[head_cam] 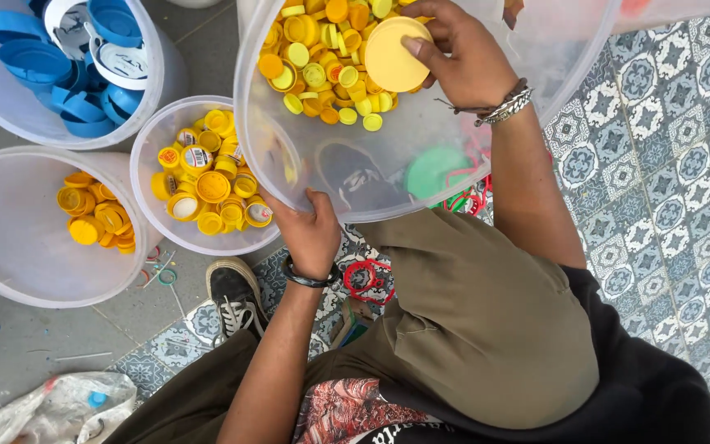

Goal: The person sits on the floor and sorts yellow plastic bottle caps by hand from a large transparent container into smaller white buckets. They repeatedly scoop caps with their right hand and transfer them to the buckets, occasionally adjusting the containers.

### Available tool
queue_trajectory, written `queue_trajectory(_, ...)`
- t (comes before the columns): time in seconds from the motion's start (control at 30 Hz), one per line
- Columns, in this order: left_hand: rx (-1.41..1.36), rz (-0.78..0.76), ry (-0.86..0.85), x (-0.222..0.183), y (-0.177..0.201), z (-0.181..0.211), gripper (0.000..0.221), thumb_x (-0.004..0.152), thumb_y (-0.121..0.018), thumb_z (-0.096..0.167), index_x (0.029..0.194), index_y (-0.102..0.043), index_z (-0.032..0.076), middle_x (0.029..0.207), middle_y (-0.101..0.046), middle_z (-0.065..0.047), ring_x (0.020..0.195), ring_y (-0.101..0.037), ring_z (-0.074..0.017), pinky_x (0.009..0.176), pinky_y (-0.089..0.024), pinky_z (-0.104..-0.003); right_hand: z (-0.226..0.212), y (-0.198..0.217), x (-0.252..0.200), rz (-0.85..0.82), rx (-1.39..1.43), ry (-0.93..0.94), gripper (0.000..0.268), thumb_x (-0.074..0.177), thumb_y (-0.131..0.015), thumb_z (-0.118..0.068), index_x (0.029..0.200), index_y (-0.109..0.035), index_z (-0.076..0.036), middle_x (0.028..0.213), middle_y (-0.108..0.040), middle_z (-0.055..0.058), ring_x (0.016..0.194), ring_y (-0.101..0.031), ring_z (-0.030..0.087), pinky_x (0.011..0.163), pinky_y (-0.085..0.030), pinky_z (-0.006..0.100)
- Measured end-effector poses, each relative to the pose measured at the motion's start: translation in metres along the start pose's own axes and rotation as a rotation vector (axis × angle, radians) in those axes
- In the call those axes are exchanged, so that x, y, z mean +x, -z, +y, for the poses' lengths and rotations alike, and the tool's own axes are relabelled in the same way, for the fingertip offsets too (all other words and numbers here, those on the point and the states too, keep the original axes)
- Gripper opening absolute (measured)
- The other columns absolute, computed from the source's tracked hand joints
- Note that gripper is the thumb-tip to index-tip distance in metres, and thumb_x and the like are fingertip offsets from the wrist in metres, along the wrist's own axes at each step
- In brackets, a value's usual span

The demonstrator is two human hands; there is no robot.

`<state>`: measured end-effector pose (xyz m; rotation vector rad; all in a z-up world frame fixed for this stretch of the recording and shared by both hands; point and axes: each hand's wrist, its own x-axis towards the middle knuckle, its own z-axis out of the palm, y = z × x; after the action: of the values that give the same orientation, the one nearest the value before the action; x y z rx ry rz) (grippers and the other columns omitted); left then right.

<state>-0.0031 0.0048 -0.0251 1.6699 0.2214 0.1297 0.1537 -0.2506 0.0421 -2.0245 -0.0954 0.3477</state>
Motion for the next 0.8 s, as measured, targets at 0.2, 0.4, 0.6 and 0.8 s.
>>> queue_trajectory(0.2, 0.026, -0.039, -0.041, 0.006, 0.01, -0.006, 0.079, 0.092, -0.043, -0.019, 0.163, -0.01, -0.004, 0.17, -0.026, -0.02, 0.153, -0.042, -0.0291, 0.127, -0.041, -0.04, -0.002, 0.04, -0.091, 0.278, 0.313, 0.321, 0.013, 0.118, -0.06, -0.013, 0.123, -0.055, -0.002, 0.102, -0.067, 0.005, 0.086, -0.066, 0.013, 0.072, -0.056, 0.029)
queue_trajectory(0.4, 0.056, -0.076, -0.071, 0.005, 0.009, 0.0, 0.081, 0.092, -0.041, -0.022, 0.165, -0.012, -0.004, 0.172, -0.016, -0.016, 0.159, -0.029, -0.0306, 0.125, -0.047, -0.041, 0.08, 0.076, -0.173, 1.079, 0.244, 0.58, 0.009, 0.11, -0.058, -0.006, 0.116, -0.051, -0.005, 0.101, -0.064, 0.004, 0.079, -0.063, 0.009, 0.058, -0.047, 0.025)
queue_trajectory(0.6, 0.013, -0.029, -0.058, 0.006, 0.008, 0.001, 0.08, 0.09, -0.042, -0.018, 0.161, -0.009, -0.003, 0.175, -0.022, -0.016, 0.159, -0.038, -0.0322, 0.122, -0.047, -0.038, 0.23, -0.012, -0.198, 0.684, -0.577, -0.139, 0.028, 0.096, -0.077, -0.001, 0.121, -0.063, -0.001, 0.121, -0.067, 0.013, 0.111, -0.067, 0.03, 0.084, -0.057, 0.038)
queue_trajectory(0.8, 0.343, -0.062, -0.108, 0.005, 0.009, 0.004, 0.052, 0.088, -0.047, -0.017, 0.136, -0.065, -0.007, 0.171, -0.029, -0.016, 0.164, -0.02, -0.0362, 0.132, -0.031, -0.044, 0.19, 0.011, -0.183, 0.716, -0.557, -0.1, 0.026, 0.096, -0.077, -0.009, 0.119, -0.068, -0.003, 0.121, -0.068, 0.015, 0.106, -0.065, 0.032, 0.085, -0.051, 0.038)
